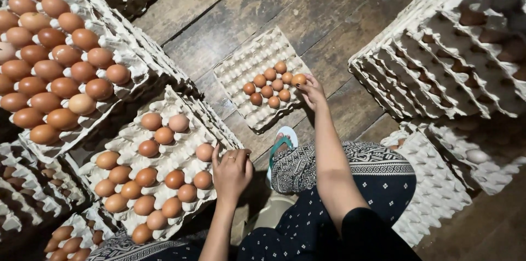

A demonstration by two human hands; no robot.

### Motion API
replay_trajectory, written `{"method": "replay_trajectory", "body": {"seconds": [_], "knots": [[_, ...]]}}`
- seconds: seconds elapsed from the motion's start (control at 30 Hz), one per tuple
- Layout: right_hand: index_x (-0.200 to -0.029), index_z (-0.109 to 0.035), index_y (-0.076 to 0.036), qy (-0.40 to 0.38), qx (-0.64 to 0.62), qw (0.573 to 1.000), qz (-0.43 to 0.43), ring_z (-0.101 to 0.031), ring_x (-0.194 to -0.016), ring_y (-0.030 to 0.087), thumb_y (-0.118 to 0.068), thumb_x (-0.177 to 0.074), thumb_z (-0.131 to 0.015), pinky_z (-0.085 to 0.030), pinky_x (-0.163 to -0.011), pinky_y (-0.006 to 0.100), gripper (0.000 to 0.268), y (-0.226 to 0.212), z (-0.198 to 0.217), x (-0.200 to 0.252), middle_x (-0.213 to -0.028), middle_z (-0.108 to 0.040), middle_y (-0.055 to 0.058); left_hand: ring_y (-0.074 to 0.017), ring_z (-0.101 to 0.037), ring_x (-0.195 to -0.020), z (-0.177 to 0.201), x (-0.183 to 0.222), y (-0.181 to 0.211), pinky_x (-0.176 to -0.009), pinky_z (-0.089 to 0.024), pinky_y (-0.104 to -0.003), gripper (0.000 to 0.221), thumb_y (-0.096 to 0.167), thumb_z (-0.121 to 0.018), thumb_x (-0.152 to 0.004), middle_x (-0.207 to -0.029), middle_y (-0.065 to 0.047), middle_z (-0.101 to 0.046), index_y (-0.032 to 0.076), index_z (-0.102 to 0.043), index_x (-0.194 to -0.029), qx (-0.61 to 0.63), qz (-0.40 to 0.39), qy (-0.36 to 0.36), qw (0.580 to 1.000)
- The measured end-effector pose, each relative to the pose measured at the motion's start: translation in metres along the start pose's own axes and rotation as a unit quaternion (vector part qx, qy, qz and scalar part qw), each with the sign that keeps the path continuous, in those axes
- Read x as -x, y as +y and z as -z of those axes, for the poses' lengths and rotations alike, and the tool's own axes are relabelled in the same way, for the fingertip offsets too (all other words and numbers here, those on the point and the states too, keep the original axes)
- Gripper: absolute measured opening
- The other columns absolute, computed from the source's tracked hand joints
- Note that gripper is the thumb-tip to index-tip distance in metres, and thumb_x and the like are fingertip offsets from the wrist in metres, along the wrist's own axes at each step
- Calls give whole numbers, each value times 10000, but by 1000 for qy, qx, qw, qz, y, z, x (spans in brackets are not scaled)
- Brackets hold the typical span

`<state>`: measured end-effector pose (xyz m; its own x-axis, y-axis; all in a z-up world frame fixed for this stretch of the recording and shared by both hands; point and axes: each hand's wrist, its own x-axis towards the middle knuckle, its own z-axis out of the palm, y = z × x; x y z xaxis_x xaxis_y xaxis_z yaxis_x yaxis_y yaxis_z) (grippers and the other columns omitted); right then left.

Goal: Sorting and placing eggs into cardboard egg trays at a steady pace.

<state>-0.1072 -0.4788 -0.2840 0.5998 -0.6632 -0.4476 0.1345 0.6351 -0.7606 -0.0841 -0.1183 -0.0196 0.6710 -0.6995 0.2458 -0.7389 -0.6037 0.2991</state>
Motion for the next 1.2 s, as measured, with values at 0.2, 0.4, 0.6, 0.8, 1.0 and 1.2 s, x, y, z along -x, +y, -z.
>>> {"method": "replay_trajectory", "body": {"seconds": [0.2,0.4,0.6,0.8,1.0,1.2], "knots": [[-1249,-582,-87,36,30,998,50,-623,-1085,279,118,-679,-793,-592,-908,409,641,1,-4,-24,-1157,-591,118,-141,-678,-811,1,-4,0,-1125,-340,-481,149,130,-656,-723,-751,20,-690,221,-673,-839,0,-20,19,1000],[-1177,-671,-246,126,288,943,107,-700,-930,288,69,-711,-756,-654,-642,384,569,-1,1,-45,-1106,-678,109,-139,-671,-805,-1,-5,-2,-1118,-343,-492,135,148,-658,-714,-748,19,-685,218,-676,-828,2,-28,19,999],[-1125,-724,-191,113,477,838,239,-653,-1046,311,22,-616,-843,-547,-919,366,564,-10,-25,-26,-1074,-702,75,-135,-665,-795,3,-7,1,-1115,-350,-513,134,159,-656,-706,-746,23,-688,213,-685,-825,6,-33,6,999],[-1135,-698,-84,91,541,804,229,-602,-899,240,56,-711,-734,-509,-839,323,448,-24,-38,-16,-1021,-690,97,-179,-626,-801,13,-11,10,-1098,-348,-492,146,160,-637,-758,-785,-10,-663,127,-683,-893,6,-3,-16,1000],[-1104,-709,-51,113,548,794,239,-626,-901,228,87,-697,-729,-524,-822,312,431,-27,-48,-7,-1039,-703,97,-166,-626,-791,10,-11,9,-1100,-345,-493,148,160,-634,-760,-775,-8,-668,131,-689,-894,0,-2,-14,1000],[-1058,-701,-92,107,602,741,276,-594,-931,296,61,-700,-694,-488,-848,374,389,-21,-48,-8,-1054,-707,73,-169,-615,-803,6,-9,5,-1083,-361,-493,144,172,-652,-747,-783,-8,-662,117,-683,-876,6,-2,-3,1000]]}}
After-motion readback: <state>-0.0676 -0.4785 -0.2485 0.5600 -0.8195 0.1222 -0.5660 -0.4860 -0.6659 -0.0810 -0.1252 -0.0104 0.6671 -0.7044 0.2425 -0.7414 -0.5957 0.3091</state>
